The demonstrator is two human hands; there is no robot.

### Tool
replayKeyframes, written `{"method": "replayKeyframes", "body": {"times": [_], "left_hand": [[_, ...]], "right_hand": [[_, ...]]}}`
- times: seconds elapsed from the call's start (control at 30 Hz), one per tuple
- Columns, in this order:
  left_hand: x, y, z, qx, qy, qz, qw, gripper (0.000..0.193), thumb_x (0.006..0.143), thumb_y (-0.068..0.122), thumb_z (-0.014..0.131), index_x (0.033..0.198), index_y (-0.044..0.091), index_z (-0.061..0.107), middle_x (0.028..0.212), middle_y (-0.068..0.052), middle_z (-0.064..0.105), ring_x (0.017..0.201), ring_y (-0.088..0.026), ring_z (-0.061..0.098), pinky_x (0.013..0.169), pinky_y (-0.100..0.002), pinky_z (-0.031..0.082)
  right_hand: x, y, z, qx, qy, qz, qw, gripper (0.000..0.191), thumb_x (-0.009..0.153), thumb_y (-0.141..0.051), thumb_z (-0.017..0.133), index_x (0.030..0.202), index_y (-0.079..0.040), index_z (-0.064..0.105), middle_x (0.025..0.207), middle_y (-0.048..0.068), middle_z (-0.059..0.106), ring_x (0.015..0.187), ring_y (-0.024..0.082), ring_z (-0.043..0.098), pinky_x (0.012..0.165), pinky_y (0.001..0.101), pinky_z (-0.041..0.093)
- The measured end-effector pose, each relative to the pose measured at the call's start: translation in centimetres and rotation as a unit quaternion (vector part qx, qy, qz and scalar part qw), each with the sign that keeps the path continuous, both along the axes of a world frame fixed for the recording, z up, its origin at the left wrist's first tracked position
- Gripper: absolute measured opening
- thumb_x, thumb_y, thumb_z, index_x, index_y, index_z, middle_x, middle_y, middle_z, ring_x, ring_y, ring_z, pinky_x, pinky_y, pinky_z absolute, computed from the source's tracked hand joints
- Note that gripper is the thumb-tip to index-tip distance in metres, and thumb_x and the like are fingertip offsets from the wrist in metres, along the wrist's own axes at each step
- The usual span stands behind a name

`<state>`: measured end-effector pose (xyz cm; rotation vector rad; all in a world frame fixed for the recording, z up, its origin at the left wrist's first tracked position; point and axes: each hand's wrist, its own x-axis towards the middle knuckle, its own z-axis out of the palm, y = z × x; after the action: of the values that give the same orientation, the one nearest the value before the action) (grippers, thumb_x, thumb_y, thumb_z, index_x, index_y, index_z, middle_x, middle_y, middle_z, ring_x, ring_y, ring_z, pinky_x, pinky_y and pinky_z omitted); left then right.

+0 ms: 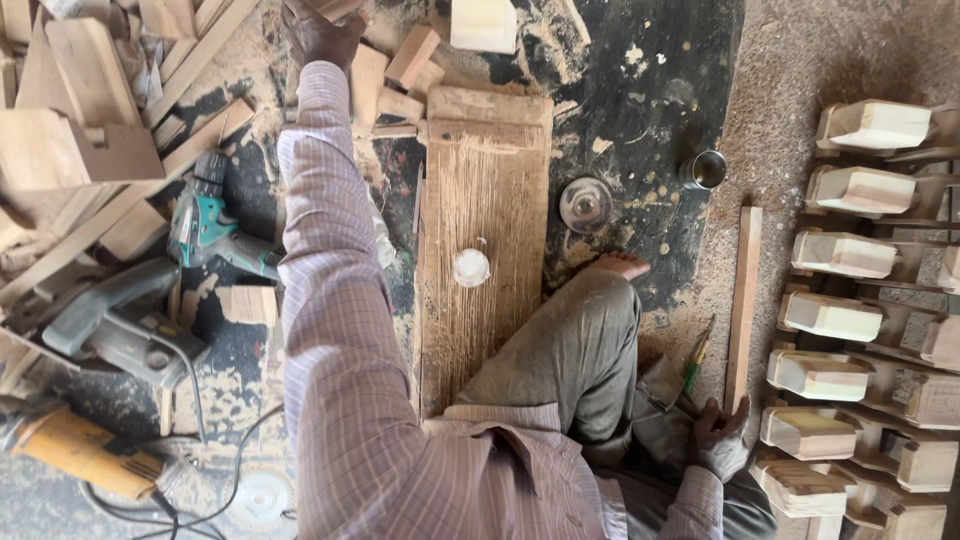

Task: The person applies glue to small wooden blocks and joins them together by hand. They pick up a block, apply glue, press it to another block, and place the joined pair on the floor, repeating this process for several blocks.

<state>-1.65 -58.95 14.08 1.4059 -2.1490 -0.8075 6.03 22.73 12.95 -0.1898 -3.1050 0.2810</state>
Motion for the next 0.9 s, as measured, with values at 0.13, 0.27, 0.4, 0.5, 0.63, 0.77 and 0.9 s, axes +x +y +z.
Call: {"method": "replayKeyframes", "body": {"times": [0.13,0.27,0.4,0.5,0.63,0.77,0.9], "left_hand": [[-2.5,-0.8,1.6,0.095,-0.097,0.069,0.988,0.119,0.073,0.066,0.077,0.155,0.006,0.015,0.158,-0.015,0.037,0.145,-0.033,0.036,0.114,-0.058,0.034],[-3.8,-1.8,1.3,0.072,-0.131,0.099,0.984,0.106,0.081,0.083,0.062,0.152,0.01,0.03,0.157,-0.016,0.041,0.149,-0.035,0.034,0.121,-0.06,0.028],[-2.8,-3.1,-0.3,0.18,-0.076,0.14,0.971,0.076,0.086,0.071,0.069,0.131,0.012,0.054,0.141,-0.016,0.052,0.132,-0.035,0.048,0.111,-0.059,0.036],[0.5,-2.5,-1.9,0.186,0.254,0.066,0.947,0.022,0.073,0.013,0.078,0.093,0.006,0.071,0.105,-0.014,0.079,0.099,-0.025,0.08,0.091,-0.041,0.064],[7.3,1.0,-3.9,0.248,0.442,-0.049,0.861,0.015,0.091,-0.007,0.08,0.103,0.002,0.075,0.096,-0.007,0.061,0.09,-0.021,0.06,0.086,-0.038,0.062],[12.9,4.8,-5.6,0.315,0.458,-0.069,0.828,0.028,0.078,-0.006,0.08,0.1,0.01,0.071,0.099,-0.001,0.072,0.095,-0.017,0.071,0.082,-0.036,0.068],[16.4,6.4,-7.5,0.387,0.46,-0.075,0.795,0.031,0.08,-0.005,0.083,0.104,0.01,0.071,0.103,-0.003,0.074,0.097,-0.017,0.072,0.087,-0.034,0.065]], "right_hand": [[-0.1,-0.9,0.6,0.025,-0.013,-0.011,1.0,0.07,0.103,-0.045,0.064,0.162,-0.011,0.049,0.09,0.009,0.074,0.077,0.038,0.07,0.071,0.0521,0.054],[-0.3,-1.3,0.9,0.052,-0.034,-0.019,0.998,0.07,0.104,-0.047,0.063,0.164,-0.014,0.05,0.091,0.011,0.075,0.079,0.04,0.071,0.074,0.0526,0.055],[-0.2,-1.3,1.0,0.02,-0.022,-0.008,1.0,0.068,0.105,-0.049,0.062,0.162,-0.012,0.05,0.093,0.012,0.075,0.083,0.038,0.073,0.078,0.051,0.057],[-0.2,-1.1,0.9,0.034,-0.022,-0.01,0.999,0.069,0.104,-0.048,0.063,0.161,-0.011,0.051,0.091,0.013,0.075,0.083,0.04,0.072,0.076,0.0527,0.056],[-0.2,-0.7,0.8,0.032,-0.027,0.0,0.999,0.068,0.105,-0.048,0.062,0.161,-0.012,0.052,0.092,0.011,0.076,0.083,0.04,0.072,0.077,0.0529,0.056],[-0.2,-0.5,0.5,0.024,-0.022,0.003,0.999,0.069,0.103,-0.048,0.064,0.16,-0.012,0.053,0.091,0.011,0.075,0.082,0.04,0.072,0.076,0.0531,0.055],[0.3,-0.1,0.4,0.01,-0.013,0.01,1.0,0.068,0.103,-0.048,0.065,0.159,-0.012,0.054,0.09,0.01,0.076,0.082,0.039,0.072,0.077,0.0525,0.056]]}}
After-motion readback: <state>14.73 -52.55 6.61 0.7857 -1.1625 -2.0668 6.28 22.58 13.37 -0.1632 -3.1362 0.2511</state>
